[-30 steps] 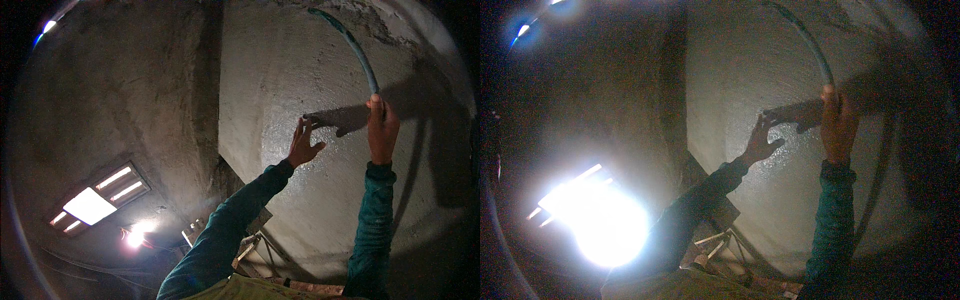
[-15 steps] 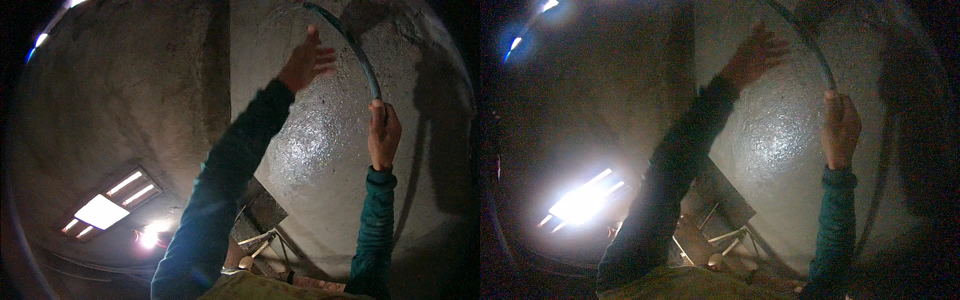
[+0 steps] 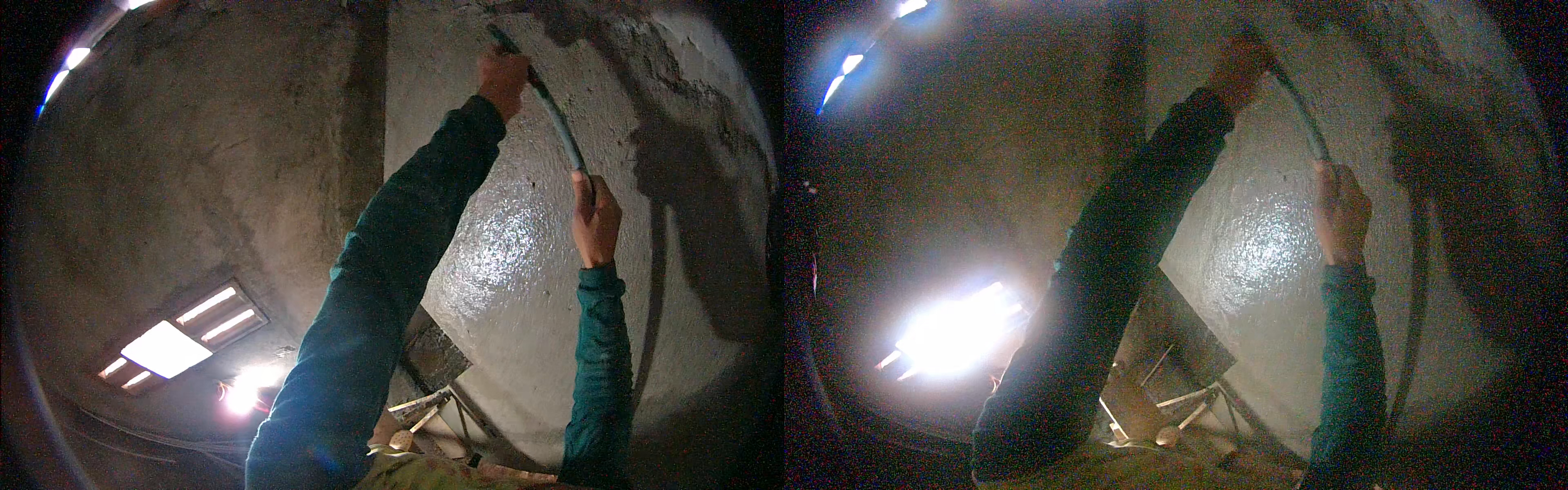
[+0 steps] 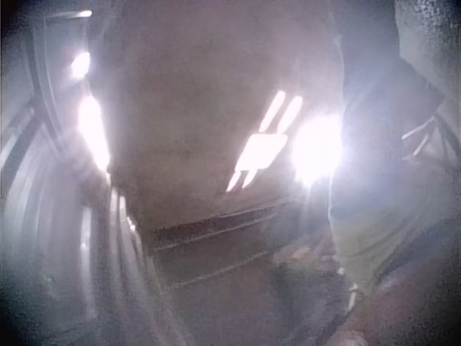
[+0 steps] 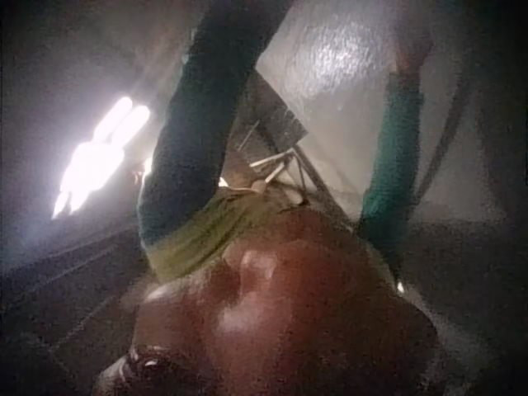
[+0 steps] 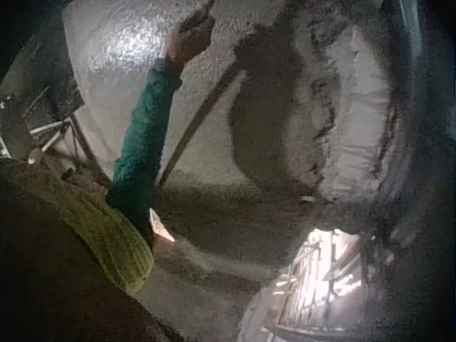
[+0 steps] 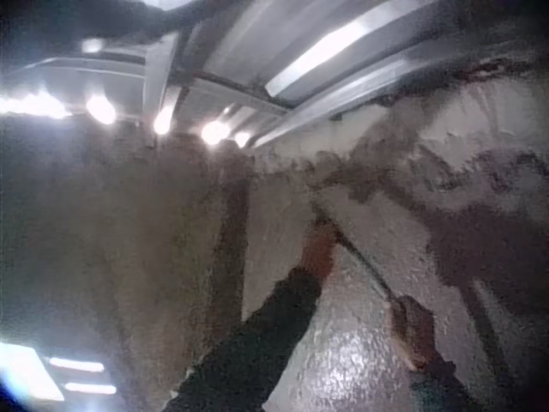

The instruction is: The person sprays a wet concrete mixture onto a curved ceiling surface using a hose, then smooths the applied material with their left hand. The person repeatedly moves the hose and hand across different sections of the ceiling to spread and level the material.

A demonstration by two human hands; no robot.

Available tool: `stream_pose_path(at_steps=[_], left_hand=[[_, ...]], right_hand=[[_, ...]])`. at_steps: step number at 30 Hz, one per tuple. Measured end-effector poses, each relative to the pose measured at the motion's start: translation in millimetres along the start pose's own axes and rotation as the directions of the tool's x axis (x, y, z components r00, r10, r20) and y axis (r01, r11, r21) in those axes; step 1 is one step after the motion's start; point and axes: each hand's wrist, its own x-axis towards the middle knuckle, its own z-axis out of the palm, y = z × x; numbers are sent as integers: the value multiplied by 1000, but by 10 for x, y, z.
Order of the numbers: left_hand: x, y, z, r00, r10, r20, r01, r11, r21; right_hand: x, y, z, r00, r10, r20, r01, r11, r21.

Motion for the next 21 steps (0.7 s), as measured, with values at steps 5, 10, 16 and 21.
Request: stream_pose_path(at_steps=[5,10,16,21], left_hand=[[-144,193,-275,995,41,-92,-59,976,-209],[-311,421,-259,974,-40,-225,2,986,-169],[-224,218,-457,996,63,-62,-74,978,-197],[-99,560,-351,801,336,496,-565,698,441]], right_hand=[[89,43,274,991,-117,-67,118,993,8],[23,-39,316,995,-85,-58,83,996,-37],[50,36,378,977,-186,-103,178,980,-86],[4,159,128,992,-120,-42,114,985,-130]])
